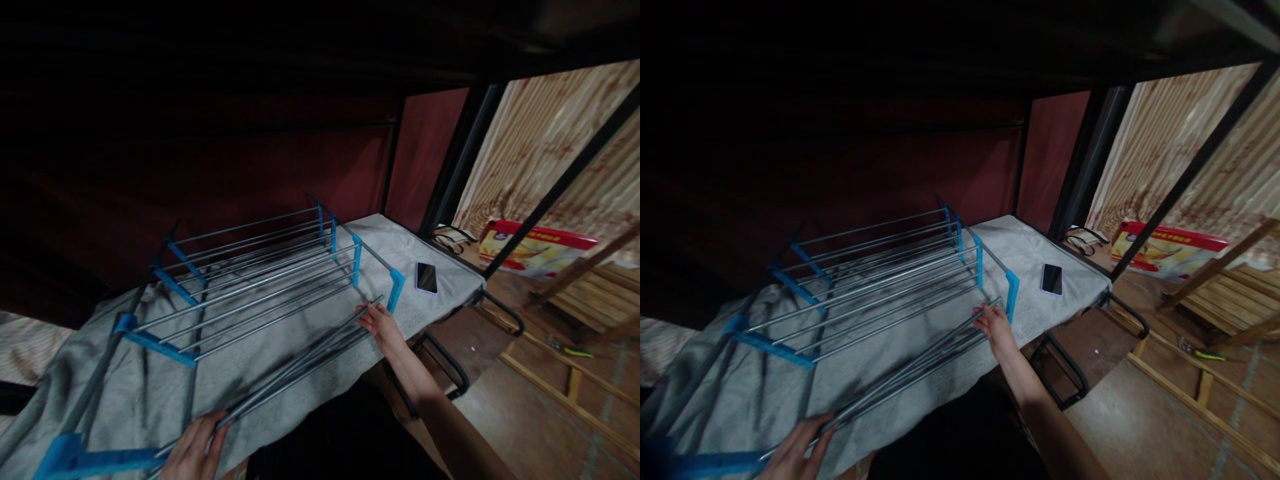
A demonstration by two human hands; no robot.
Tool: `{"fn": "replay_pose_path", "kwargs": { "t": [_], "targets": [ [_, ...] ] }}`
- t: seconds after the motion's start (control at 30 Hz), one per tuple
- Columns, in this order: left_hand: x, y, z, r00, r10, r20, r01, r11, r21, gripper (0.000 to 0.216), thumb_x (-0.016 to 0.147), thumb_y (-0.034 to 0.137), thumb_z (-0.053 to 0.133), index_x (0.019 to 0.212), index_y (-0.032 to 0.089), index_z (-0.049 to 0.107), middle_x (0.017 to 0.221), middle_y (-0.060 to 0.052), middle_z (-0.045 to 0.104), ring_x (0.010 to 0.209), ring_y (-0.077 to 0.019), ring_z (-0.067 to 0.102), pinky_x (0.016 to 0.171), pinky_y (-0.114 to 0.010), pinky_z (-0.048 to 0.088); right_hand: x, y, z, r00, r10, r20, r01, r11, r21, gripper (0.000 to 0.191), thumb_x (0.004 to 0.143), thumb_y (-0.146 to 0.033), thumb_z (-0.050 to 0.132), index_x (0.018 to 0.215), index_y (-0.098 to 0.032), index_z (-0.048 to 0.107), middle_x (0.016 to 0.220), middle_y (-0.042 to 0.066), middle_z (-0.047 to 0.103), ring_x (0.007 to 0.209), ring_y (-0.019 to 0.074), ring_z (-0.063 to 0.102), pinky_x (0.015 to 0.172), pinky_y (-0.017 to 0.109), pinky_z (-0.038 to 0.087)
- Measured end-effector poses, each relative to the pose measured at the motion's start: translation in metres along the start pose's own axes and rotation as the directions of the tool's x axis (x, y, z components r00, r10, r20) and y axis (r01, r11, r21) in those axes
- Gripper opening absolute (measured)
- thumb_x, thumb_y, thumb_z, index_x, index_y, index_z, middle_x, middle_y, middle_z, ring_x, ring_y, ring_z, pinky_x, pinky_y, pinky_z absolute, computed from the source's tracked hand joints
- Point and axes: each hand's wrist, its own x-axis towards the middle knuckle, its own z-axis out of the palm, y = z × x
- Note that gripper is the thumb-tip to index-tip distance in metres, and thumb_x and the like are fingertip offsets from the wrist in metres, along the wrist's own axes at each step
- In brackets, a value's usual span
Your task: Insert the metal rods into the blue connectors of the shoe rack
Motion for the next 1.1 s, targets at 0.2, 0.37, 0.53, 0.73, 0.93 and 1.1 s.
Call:
{"fn": "replay_pose_path", "kwargs": {
  "t": [0.2,0.37,0.53,0.73,0.93,1.1],
  "targets": [
    [0.005,0.009,-0.001,0.990,0.137,-0.012,-0.133,0.974,0.184,0.031,0.102,0.038,0.044,0.108,0.021,0.069,0.101,-0.007,0.076,0.091,-0.0227,0.072,0.083,-0.034,0.056,0.010,0.010,-0.018,0.997,0.076,0.026,-0.077,0.996,0.044,0.018,0.076,-0.022,0.081,0.080,-0.020,0.064,0.080,0.005,0.076,0.069,0.0160,0.070,0.069,0.030,0.063],
    [0.022,0.023,-0.003,0.984,0.157,0.082,-0.174,0.941,0.289,0.027,0.099,0.022,0.045,0.111,0.020,0.069,0.100,-0.008,0.075,0.089,-0.0239,0.070,0.082,-0.037,0.054,0.016,0.008,-0.021,0.989,0.135,0.053,-0.137,0.989,0.047,0.013,0.075,-0.012,0.075,0.081,-0.019,0.066,0.080,0.005,0.076,0.072,0.0173,0.072,0.071,0.031,0.063],
    [0.036,0.042,-0.003,0.967,0.082,0.241,-0.163,0.927,0.338,0.038,0.090,0.002,0.043,0.112,0.019,0.070,0.104,-0.009,0.074,0.092,-0.0241,0.069,0.085,-0.039,0.052,0.021,0.008,-0.029,0.982,0.186,0.022,-0.186,0.982,0.014,0.014,0.077,-0.007,0.070,0.085,-0.018,0.067,0.084,0.007,0.076,0.076,0.0178,0.073,0.076,0.031,0.064],
    [0.046,0.054,0.002,0.947,0.022,0.321,-0.128,0.940,0.315,0.040,0.089,-0.001,0.047,0.118,0.019,0.068,0.105,-0.008,0.073,0.098,-0.0230,0.068,0.089,-0.037,0.052,0.032,0.003,-0.033,0.974,0.225,-0.005,-0.225,0.974,-0.006,0.015,0.084,-0.005,0.059,0.090,-0.017,0.067,0.091,0.008,0.075,0.082,0.0178,0.074,0.078,0.032,0.065],
    [0.061,0.072,0.008,0.940,-0.012,0.342,-0.093,0.953,0.289,0.016,0.098,0.017,0.053,0.106,0.019,0.067,0.096,-0.007,0.071,0.093,-0.0228,0.066,0.085,-0.036,0.051,0.045,-0.003,-0.029,0.958,0.266,-0.108,-0.273,0.960,-0.063,0.022,0.088,-0.001,0.051,0.086,-0.018,0.064,0.091,0.007,0.073,0.080,0.0137,0.073,0.074,0.025,0.064],
    [0.075,0.073,0.012,0.920,0.008,0.392,-0.128,0.950,0.284,0.017,0.102,0.027,0.051,0.108,0.020,0.065,0.098,-0.006,0.070,0.095,-0.0226,0.065,0.089,-0.037,0.048,0.060,-0.004,-0.034,0.939,0.318,-0.128,-0.331,0.939,-0.097,0.025,0.090,0.000,0.045,0.087,-0.018,0.062,0.095,0.006,0.070,0.084,0.0131,0.073,0.076,0.027,0.065]
  ]
}}
